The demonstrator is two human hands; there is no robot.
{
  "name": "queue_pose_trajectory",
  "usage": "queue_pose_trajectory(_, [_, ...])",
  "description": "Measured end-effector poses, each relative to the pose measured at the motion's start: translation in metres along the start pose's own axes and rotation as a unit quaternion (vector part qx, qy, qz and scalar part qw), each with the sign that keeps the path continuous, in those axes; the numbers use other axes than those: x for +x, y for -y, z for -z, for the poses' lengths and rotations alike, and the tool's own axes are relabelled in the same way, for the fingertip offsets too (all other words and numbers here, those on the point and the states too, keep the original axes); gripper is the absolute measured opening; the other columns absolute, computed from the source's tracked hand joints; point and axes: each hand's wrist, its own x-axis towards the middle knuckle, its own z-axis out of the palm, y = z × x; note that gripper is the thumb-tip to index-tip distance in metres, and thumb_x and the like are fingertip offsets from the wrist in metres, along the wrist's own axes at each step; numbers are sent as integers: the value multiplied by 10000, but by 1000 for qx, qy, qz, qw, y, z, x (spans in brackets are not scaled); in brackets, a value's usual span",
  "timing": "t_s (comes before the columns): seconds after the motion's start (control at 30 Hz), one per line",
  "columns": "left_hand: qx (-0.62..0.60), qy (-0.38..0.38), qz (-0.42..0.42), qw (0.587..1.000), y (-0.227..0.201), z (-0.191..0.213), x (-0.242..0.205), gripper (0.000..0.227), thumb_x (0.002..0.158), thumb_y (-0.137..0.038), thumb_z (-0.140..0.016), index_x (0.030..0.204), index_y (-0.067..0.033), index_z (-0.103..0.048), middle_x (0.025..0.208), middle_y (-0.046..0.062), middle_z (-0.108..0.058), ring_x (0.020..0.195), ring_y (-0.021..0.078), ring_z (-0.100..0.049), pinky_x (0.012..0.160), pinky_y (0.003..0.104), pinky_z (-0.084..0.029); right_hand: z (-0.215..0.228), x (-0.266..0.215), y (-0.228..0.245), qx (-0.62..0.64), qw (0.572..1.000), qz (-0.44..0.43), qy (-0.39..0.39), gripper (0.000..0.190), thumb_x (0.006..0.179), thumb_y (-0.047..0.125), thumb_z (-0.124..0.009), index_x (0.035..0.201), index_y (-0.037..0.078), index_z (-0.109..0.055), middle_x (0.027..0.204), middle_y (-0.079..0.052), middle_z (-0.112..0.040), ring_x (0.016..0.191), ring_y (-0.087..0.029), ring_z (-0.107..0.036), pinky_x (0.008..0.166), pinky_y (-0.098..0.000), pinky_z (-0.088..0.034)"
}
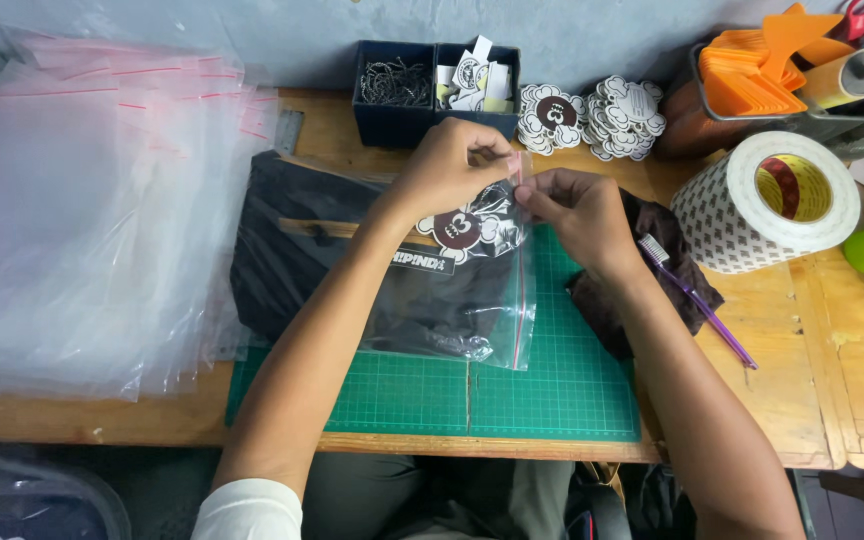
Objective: The person cleans a black shoulder bag with a purple toothbrush, focusing on the front pocket and main compartment. They then attach a bear-shaped keychain to the bag's strap and place the bag into a clear plastic ziplock bag.
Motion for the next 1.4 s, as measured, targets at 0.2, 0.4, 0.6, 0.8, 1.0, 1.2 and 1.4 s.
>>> queue_pose_trajectory(0.2, [2, -6, -16, 1000, 9, -2, 3, 129, 964, -194, -784, 1020, -174, -899, 888, 32, -880, 862, 250, -862, 779, 352, -646, -2, -3, 8, -12, 1000, 11, -2, 72, 1037, 33, -840, 1078, -26, -847, 904, -147, -833, 850, -181, -820, 845, -345, -719])
queue_pose_trajectory(0.4, [2, -7, -17, 1000, 7, -3, 3, 126, 959, -203, -791, 1018, -177, -898, 892, 25, -881, 875, 243, -861, 784, 362, -654, -4, -7, 16, -23, 1000, 13, -4, 82, 1042, 25, -843, 1090, -41, -847, 912, -166, -832, 859, -191, -817, 845, -367, -721])
queue_pose_trajectory(0.6, [18, -11, -19, 1000, 12, -7, 5, 116, 963, -232, -797, 1014, -206, -897, 893, 3, -876, 865, 226, -844, 793, 357, -631, -2, -2, 7, -23, 999, 22, 0, 88, 1043, 17, -834, 1106, -43, -844, 886, -143, -810, 861, -172, -789, 840, -343, -695])
queue_pose_trajectory(0.8, [27, -9, -10, 1000, 19, -12, 9, 114, 966, -321, -812, 959, -230, -880, 869, -20, -866, 864, 252, -850, 779, 382, -642, -4, -5, 12, -6, 1000, 11, -11, 27, 1023, 38, -846, 1044, 21, -852, 847, -85, -810, 835, -100, -756, 823, -287, -666])
queue_pose_trajectory(1.0, [37, -28, -19, 999, 16, -15, 3, 162, 962, -365, -819, 919, -213, -852, 864, -17, -863, 856, 274, -846, 790, 404, -624, -5, -2, 10, 9, 1000, 10, -14, 51, 1011, 28, -857, 1038, -14, -843, 866, -129, -815, 833, -154, -795, 823, -302, -682])
queue_pose_trajectory(1.2, [63, -58, -45, 995, 14, -14, 4, 108, 972, -324, -802, 940, -232, -849, 853, -33, -856, 849, 268, -849, 780, 385, -635, -5, -6, 22, 37, 998, -27, -32, 146, 1039, 158, -874, 1037, 16, -844, 856, -91, -798, 793, -116, -761, 824, -316, -694])
queue_pose_trajectory(1.4, [63, -56, -52, 995, 8, -15, 1, 117, 953, -328, -804, 889, -236, -839, 830, -36, -846, 838, 285, -844, 784, 404, -640, -12, -6, 19, 7, 997, -18, -80, 108, 1018, 129, -827, 1072, 42, -860, 814, -79, -775, 778, -108, -765, 819, -305, -697])
